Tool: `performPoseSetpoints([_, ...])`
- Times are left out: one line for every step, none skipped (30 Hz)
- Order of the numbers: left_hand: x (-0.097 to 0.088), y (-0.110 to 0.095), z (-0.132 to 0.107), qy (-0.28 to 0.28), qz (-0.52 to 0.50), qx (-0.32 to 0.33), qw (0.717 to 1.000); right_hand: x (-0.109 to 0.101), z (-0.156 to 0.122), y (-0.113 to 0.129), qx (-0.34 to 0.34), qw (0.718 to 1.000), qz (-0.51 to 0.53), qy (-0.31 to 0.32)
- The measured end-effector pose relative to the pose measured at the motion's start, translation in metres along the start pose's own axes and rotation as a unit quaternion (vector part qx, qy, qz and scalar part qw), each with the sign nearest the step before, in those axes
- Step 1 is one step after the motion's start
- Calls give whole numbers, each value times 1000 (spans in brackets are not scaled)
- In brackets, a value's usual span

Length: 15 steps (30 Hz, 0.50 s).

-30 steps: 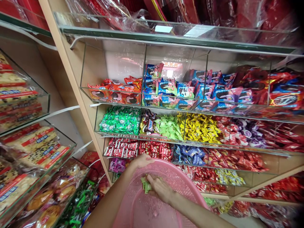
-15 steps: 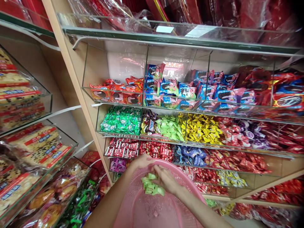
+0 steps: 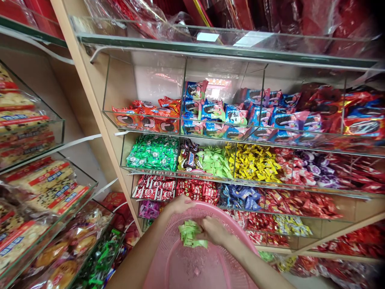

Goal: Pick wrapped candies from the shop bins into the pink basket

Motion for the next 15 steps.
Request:
performPoseSetpoints([0, 0, 0, -1, 2, -1, 1000, 4, -1, 2, -4, 999, -17, 28])
performPoseSetpoints([-1, 0, -1, -2, 5, -3, 1000, 9, -2, 3, -7, 998, -34, 48])
performPoseSetpoints([-1, 0, -1, -2, 10, -4, 1000, 13, -3, 5, -9, 997, -49, 61])
performPoseSetpoints([-1, -1, -1, 0, 15, -5, 1000, 16, -4, 5, -11, 996, -63, 66])
performPoseSetpoints([-1, -2, -1, 2, 20, -7, 1000, 18, -4, 6, -12, 995, -72, 64])
performPoseSetpoints([-1, -3, -2, 3, 24, -8, 1000, 18, -4, 6, -12, 995, -76, 57])
performPoseSetpoints([-1, -4, -2, 4, 27, -9, 1000, 18, -3, 7, -11, 996, -76, 49])
performPoseSetpoints([-1, -5, -2, 5, 28, -9, 1000, 15, -3, 7, -11, 997, -71, 39])
performPoseSetpoints([-2, -6, -1, 4, 27, -8, 1000, 9, -4, 8, -12, 997, -64, 29])
performPoseSetpoints([-2, -8, -1, 4, 22, -4, 1000, 0, -5, 11, -17, 998, -53, 20])
performPoseSetpoints([-3, -11, 0, 4, 16, 2, 1000, -12, -6, 14, -24, 999, -38, 11])
performPoseSetpoints([-4, -13, 0, 4, 9, 11, 1000, -28, -9, 18, -33, 999, -18, 4])
performPoseSetpoints([-5, -17, 1, 5, 2, 20, 1000, -48, -11, 22, -40, 999, 3, -4])
performPoseSetpoints([-5, -19, 1, 7, -5, 27, 1000, -72, -15, 26, -47, 998, 26, -17])
performPoseSetpoints([-5, -21, 2, 9, -8, 30, 999, -98, -18, 28, -49, 997, 44, -28])
Point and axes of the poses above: each hand's wrist, its own z-axis towards the middle knuckle, its own x-axis out of the palm, y = z × x, the point moved 9 cm from there along z, towards the middle knuckle, and after that the axes turned 1 degree about z, right-handed, at the moved point
